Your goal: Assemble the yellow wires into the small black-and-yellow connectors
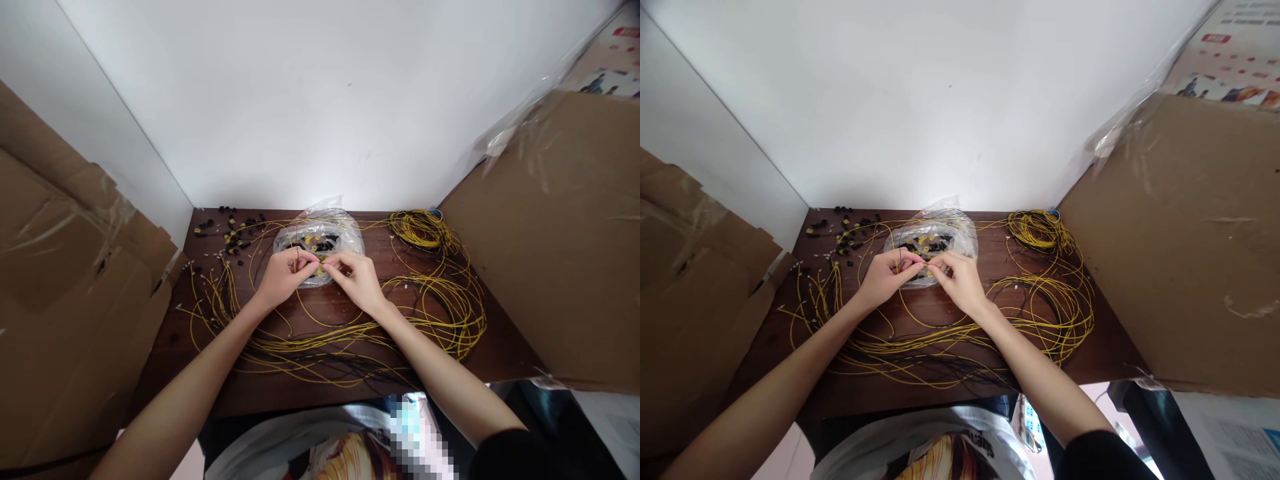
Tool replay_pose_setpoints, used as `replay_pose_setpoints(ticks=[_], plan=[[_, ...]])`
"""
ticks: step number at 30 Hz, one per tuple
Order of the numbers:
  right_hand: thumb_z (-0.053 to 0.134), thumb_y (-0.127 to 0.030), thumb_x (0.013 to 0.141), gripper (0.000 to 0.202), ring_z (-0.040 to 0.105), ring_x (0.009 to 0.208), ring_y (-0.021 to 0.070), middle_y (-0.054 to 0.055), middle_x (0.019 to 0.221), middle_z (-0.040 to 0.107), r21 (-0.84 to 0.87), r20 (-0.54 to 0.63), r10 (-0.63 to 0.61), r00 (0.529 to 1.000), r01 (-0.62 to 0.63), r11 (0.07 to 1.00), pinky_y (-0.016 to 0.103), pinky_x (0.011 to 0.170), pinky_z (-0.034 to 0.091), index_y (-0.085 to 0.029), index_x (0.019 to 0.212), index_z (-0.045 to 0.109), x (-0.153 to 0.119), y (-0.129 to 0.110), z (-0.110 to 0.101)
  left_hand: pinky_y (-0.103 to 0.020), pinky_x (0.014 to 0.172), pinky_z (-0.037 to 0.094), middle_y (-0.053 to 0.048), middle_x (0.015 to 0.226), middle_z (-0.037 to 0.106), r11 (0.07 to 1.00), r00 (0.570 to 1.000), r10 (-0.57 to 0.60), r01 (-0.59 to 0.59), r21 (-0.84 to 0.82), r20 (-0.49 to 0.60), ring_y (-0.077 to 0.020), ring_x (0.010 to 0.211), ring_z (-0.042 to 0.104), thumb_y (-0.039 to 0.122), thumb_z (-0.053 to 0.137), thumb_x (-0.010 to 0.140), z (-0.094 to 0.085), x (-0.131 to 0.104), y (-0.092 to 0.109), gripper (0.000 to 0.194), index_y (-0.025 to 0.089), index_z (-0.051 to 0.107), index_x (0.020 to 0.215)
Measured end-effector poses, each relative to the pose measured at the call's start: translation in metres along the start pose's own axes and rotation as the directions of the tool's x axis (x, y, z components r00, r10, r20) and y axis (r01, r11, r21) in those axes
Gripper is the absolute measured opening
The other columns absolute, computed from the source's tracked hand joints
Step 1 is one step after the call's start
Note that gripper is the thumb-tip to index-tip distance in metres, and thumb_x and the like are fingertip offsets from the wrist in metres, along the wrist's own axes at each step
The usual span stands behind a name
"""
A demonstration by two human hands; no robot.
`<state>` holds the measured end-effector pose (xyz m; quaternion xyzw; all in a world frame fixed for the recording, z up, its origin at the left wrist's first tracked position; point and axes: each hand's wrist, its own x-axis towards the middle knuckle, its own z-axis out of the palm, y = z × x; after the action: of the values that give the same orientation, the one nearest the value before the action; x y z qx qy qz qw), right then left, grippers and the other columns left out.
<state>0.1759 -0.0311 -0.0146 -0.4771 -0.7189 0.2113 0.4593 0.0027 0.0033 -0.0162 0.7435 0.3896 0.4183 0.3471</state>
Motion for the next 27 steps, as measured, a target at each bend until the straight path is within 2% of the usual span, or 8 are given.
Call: replay_pose_setpoints(ticks=[4, 8, 12, 27], plan=[[0.058, -0.029, 0.081, 0.016, 0.055, 0.062, 0.0129, 0.002, 0.071, 0.065, 0.066, -0.010, 0.107, 0.994, -0.106, 0.992, 0.025, 0.061, 0.044, -0.016, 0.077, 0.067, 0.0008, 0.0006, 0.0009, -0.021, 0.052, 0.032, 0.003, 0.062, 0.047, 0.999, 0.999, 0.024, -0.023, 0.026, -0.045, -0.0083, 0.054, 0.041, 0.023, 0.061, 0.077, -0.0010, -0.0002, 0.0027, 0.014, 0.016, 0.069, 0.086], [0.059, -0.032, 0.080, 0.019, 0.052, 0.061, 0.0126, 0.002, 0.069, 0.063, 0.133, 0.001, 0.164, 0.987, -0.162, 0.978, 0.025, 0.060, 0.042, -0.015, 0.077, 0.066, 0.0009, 0.0027, 0.0023, -0.021, 0.052, 0.033, 0.001, 0.067, 0.050, 0.995, 0.995, 0.063, -0.057, 0.080, -0.072, -0.0085, 0.055, 0.041, 0.023, 0.061, 0.077, -0.0020, -0.0002, 0.0031, 0.010, 0.017, 0.067, 0.083], [0.059, -0.034, 0.079, 0.021, 0.051, 0.060, 0.0121, 0.002, 0.066, 0.061, 0.185, 0.023, 0.189, 0.982, -0.190, 0.964, 0.024, 0.058, 0.041, -0.015, 0.077, 0.066, 0.0004, 0.0022, 0.0038, -0.022, 0.054, 0.034, -0.001, 0.071, 0.053, 0.991, 0.993, 0.096, -0.089, 0.096, -0.065, -0.0092, 0.057, 0.043, 0.023, 0.061, 0.078, -0.0019, -0.0001, 0.0018, 0.010, 0.016, 0.067, 0.081], [0.061, -0.032, 0.077, 0.018, 0.051, 0.059, 0.0111, 0.001, 0.066, 0.061, 0.265, 0.046, 0.226, 0.973, -0.230, 0.936, 0.024, 0.059, 0.041, -0.015, 0.075, 0.065, 0.0002, 0.0032, 0.0081, -0.022, 0.051, 0.032, -0.001, 0.073, 0.055, 0.990, 0.995, 0.090, -0.085, 0.108, -0.042, -0.0081, 0.055, 0.041, 0.024, 0.060, 0.079, -0.0003, -0.0004, 0.0026, 0.010, 0.016, 0.066, 0.080]])
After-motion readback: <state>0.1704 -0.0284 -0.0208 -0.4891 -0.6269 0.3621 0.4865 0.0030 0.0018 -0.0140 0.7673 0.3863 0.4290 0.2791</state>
